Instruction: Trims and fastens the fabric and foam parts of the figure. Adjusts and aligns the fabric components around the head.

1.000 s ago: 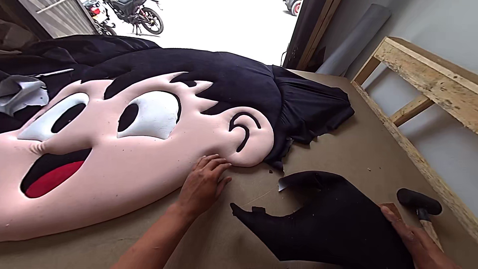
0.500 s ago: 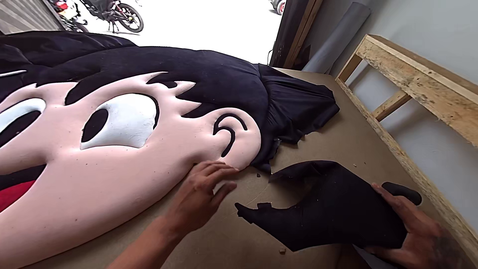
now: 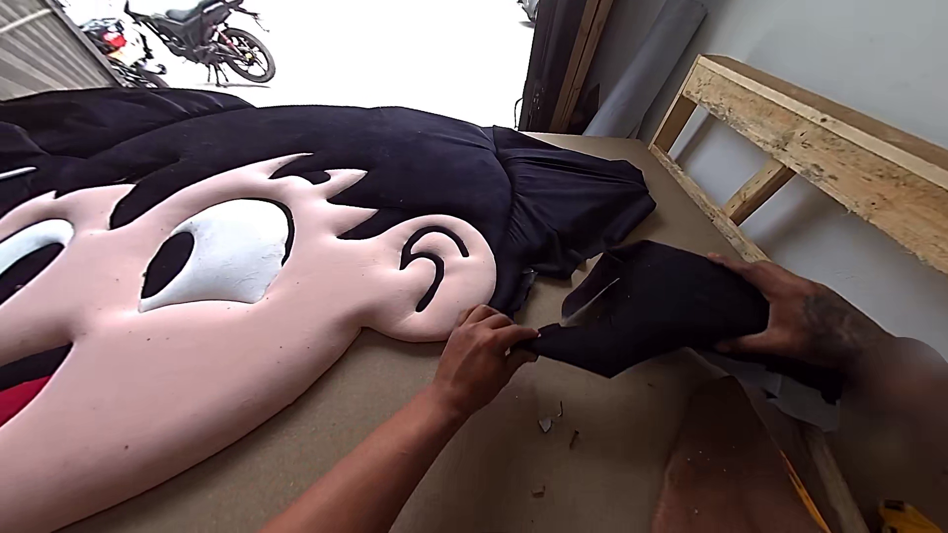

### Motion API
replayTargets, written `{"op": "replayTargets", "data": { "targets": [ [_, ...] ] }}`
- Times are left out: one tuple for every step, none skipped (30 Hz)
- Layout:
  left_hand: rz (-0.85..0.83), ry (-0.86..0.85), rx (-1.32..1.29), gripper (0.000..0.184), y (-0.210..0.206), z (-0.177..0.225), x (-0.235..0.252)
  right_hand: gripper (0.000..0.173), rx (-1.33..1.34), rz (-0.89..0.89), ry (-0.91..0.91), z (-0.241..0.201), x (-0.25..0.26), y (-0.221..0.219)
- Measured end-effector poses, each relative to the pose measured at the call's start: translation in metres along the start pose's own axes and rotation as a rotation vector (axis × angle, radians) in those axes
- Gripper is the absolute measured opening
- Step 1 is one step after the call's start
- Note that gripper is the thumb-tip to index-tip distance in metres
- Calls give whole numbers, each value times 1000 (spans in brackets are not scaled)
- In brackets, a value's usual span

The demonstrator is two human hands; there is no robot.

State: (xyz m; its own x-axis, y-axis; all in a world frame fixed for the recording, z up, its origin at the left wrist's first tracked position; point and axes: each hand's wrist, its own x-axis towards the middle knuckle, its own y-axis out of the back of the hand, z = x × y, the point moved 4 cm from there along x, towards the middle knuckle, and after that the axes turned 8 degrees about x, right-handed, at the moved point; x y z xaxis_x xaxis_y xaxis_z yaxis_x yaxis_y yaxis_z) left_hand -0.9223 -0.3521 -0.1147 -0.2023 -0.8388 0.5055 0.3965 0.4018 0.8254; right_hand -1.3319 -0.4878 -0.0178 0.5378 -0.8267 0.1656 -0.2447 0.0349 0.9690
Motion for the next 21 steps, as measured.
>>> {"op": "replayTargets", "data": {
  "targets": [
    [22, 9, 23, 22, 3, 1, 10, 130, 37, -23, -36, 1, 11, 2],
    [36, 19, 45, 22, 4, 0, 19, 130, 32, -19, -41, 5, 22, 0],
    [44, 36, 65, 22, 4, -2, 26, 131, 26, -4, -27, 9, 33, -2],
    [45, 59, 86, 22, 3, -5, 32, 131, 19, 5, -7, 14, 44, -4],
    [33, 89, 103, 22, 1, -8, 35, 131, 6, 10, 17, 19, 56, -7],
    [13, 120, 118, 23, -2, -10, 36, 131, -22, 10, 46, 23, 68, -10],
    [-10, 145, 128, 23, -5, -12, 36, 130, -45, 2, 66, 25, 81, -13],
    [-27, 165, 141, 24, -8, -13, 34, 130, -64, -14, 71, 24, 93, -15],
    [-37, 180, 147, 25, -12, -15, 31, 129, -80, -33, 71, 22, 105, -17],
    [-35, 190, 147, 25, -14, -17, 28, 129, -94, -49, 77, 19, 117, -21],
    [-30, 203, 143, 26, -16, -18, 25, 128, -103, -70, 82, 16, 129, -24],
    [-24, 218, 139, 25, -17, -19, 21, 127, -118, -91, 92, 15, 142, -28],
    [-20, 235, 136, 23, -17, -20, 17, 127, -131, -109, 107, 13, 154, -32],
    [-16, 251, 136, 19, -17, -21, 13, 127, -150, -120, 124, 10, 164, -36],
    [-1, 257, 137, 15, -16, -21, 8, 128, -167, -133, 128, 6, 173, -39],
    [27, 253, 144, 14, -16, -21, 3, 128, -173, -151, 129, 2, 181, -42],
    [58, 248, 154, 15, -15, -22, -2, 128, -179, -157, 133, -1, 187, -44],
    [91, 249, 164, 18, -15, -24, -6, 128, -182, -157, 145, -3, 192, -47],
    [106, 261, 176, 24, -12, -27, -9, 129, -178, -154, 154, -2, 196, -50],
    [104, 280, 190, 30, -9, -31, -11, 129, -170, -151, 159, -1, 198, -53],
    [98, 299, 202, 33, -5, -36, -12, 130, -166, -152, 161, 0, 199, -56]
  ]
}}
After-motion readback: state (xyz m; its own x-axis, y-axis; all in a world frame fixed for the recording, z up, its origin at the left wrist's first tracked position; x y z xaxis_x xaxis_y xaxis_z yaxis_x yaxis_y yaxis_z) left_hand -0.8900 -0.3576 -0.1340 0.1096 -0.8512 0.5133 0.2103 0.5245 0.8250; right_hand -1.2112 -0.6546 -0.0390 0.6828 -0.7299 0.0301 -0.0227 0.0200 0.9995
